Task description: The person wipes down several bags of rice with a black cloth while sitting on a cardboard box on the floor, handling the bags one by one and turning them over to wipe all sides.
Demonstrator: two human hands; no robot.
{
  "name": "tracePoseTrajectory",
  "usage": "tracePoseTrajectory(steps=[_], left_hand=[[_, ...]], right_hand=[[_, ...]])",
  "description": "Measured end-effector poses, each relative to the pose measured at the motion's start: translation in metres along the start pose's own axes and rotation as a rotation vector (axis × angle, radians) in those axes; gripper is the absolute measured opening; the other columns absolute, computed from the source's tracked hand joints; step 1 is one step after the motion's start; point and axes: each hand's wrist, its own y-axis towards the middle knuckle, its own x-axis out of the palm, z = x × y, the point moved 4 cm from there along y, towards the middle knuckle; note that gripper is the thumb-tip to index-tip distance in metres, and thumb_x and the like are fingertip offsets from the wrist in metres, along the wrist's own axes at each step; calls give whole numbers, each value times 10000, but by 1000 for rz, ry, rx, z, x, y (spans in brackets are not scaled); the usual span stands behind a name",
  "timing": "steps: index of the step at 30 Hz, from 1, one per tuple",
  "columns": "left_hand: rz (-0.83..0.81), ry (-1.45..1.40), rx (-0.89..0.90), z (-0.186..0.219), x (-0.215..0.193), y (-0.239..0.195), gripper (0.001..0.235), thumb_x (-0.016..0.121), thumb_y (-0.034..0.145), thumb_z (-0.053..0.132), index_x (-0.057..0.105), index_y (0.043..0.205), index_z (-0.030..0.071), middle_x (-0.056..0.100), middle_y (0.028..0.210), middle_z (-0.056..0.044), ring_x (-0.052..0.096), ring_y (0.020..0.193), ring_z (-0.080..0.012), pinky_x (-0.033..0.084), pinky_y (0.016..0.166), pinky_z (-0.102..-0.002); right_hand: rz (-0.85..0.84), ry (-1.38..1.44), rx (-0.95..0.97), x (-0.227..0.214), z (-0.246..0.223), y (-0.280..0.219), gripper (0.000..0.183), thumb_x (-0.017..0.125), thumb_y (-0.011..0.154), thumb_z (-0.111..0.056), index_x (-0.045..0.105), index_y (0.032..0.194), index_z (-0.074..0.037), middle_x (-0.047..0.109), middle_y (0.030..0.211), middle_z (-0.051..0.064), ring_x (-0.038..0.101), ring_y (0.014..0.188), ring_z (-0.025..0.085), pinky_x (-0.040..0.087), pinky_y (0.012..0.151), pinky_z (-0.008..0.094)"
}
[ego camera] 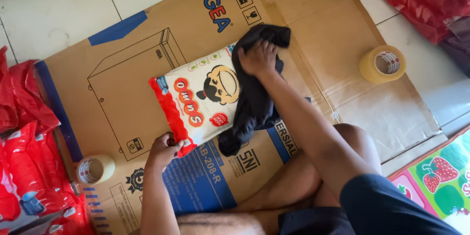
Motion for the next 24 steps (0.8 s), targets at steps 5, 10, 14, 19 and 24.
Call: tracePoseTrajectory(steps=[5, 10, 14, 19, 24], left_hand=[[27, 64, 12, 12, 1, -10, 230, 826, 873, 158, 679, 924, -11, 634, 751, -169, 671, 738, -289, 674, 641, -439], [5, 83, 24, 15, -1, -10, 197, 807, 890, 159, 696, 942, 4, 690, 790, -154, 663, 774, -259, 654, 627, -396], [-23, 61, 18, 16, 0, -6, 199, 784, 908, 149, 688, 971, -13, 699, 831, -170, 661, 823, -269, 647, 645, -383], [9, 44, 3, -17, -1, 20, 243, 824, 884, 134, 694, 1000, -36, 684, 859, -236, 677, 859, -325, 649, 667, -453], [-5, 41, 28, -4, -1, 11, 227, 814, 888, 151, 697, 986, -17, 674, 818, -197, 674, 790, -293, 657, 634, -428]], right_hand=[[-72, -40, 112, 25, 2, 75, 868, 354, 962, -705, 564, 1456, -23, 429, 1539, 197, 429, 1408, 410, 359, 1146, 538], [249, -198, 29, 19, -13, 70, 405, 449, 1083, -342, 701, 1253, -74, 571, 1340, 116, 533, 1235, 292, 456, 967, 435], [251, -86, 31, 11, -5, 61, 462, 593, 1000, -490, 734, 1167, -83, 571, 1309, 106, 528, 1232, 307, 488, 953, 469], [-5, 36, 138, 4, 5, 63, 779, 486, 955, -672, 621, 1360, -21, 485, 1450, 174, 504, 1327, 371, 436, 1044, 517], [410, -102, 28, 54, 10, 88, 442, 624, 923, -492, 761, 1061, -96, 597, 1237, 116, 572, 1116, 328, 467, 883, 504]])
